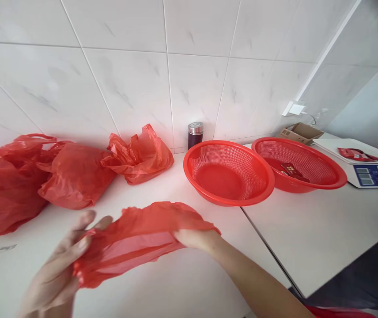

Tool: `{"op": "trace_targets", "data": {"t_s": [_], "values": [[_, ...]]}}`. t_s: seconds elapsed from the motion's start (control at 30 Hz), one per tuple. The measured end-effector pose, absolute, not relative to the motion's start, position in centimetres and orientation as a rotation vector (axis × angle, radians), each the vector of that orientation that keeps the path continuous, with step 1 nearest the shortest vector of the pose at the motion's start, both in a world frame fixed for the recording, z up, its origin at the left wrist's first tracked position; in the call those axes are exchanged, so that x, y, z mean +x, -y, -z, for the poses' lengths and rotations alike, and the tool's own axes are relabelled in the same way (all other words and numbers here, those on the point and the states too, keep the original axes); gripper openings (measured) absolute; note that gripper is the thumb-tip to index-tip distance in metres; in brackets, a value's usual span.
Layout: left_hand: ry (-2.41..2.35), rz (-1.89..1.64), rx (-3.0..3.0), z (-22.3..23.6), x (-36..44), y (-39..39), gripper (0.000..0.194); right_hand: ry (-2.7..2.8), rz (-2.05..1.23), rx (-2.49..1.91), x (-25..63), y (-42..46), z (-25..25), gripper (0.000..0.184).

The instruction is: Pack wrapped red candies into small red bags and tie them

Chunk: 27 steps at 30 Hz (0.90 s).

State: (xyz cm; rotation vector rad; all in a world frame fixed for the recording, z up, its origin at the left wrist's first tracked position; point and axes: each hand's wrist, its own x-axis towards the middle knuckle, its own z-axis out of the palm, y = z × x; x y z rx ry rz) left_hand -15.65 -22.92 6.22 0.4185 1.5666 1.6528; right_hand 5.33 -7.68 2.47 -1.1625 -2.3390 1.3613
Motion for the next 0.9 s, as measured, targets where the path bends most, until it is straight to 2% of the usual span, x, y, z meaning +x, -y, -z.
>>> {"op": "trace_targets", "data": {"t_s": [0.1, 0.17, 0.27, 0.37, 0.43, 0.57, 0.67, 0.83, 0.9], "values": [[-2.029, -1.428, 0.916, -5.2, -18.6, 23.5, 0.03, 2.512, -1.253, -1.504, 6.2, 6.3, -2.7, 0.032], [-2.304, -1.24, 1.243, -4.5, -18.6, 23.1, 0.021, 2.636, -1.161, -1.422, 6.5, 6.3, -2.8, 0.028], [-2.612, -1.359, 1.508, -4.0, -15.1, 22.2, 0.012, 2.729, -1.089, -1.234, 6.3, 7.4, -3.0, 0.024], [-2.635, -1.387, 1.786, -3.2, -10.4, 21.4, 0.008, 2.769, -1.102, -1.194, 5.8, 8.5, -3.1, 0.016], [-2.663, -1.136, 1.888, -2.1, -8.2, 20.6, 0.012, 2.813, -0.991, -1.079, 5.4, 9.0, -3.0, 0.016], [-2.753, -0.672, 1.723, 0.6, -7.6, 17.7, 0.024, 2.931, -0.801, -0.88, 4.6, 10.2, -2.3, 0.012], [-2.66, -0.523, 1.772, 2.1, -8.7, 16.1, 0.034, 3.069, -0.757, -0.757, 4.3, 10.9, -1.7, 0.012], [-2.599, -0.393, 1.684, 1.8, -12.5, 16.4, 0.064, 3.152, -0.587, -0.717, 5.7, 9.4, -1.4, 0.024], [-2.666, -0.458, 1.569, 0.8, -14.6, 17.1, 0.064, 3.146, -0.632, -0.802, 7.0, 8.6, -1.9, 0.029]]}}
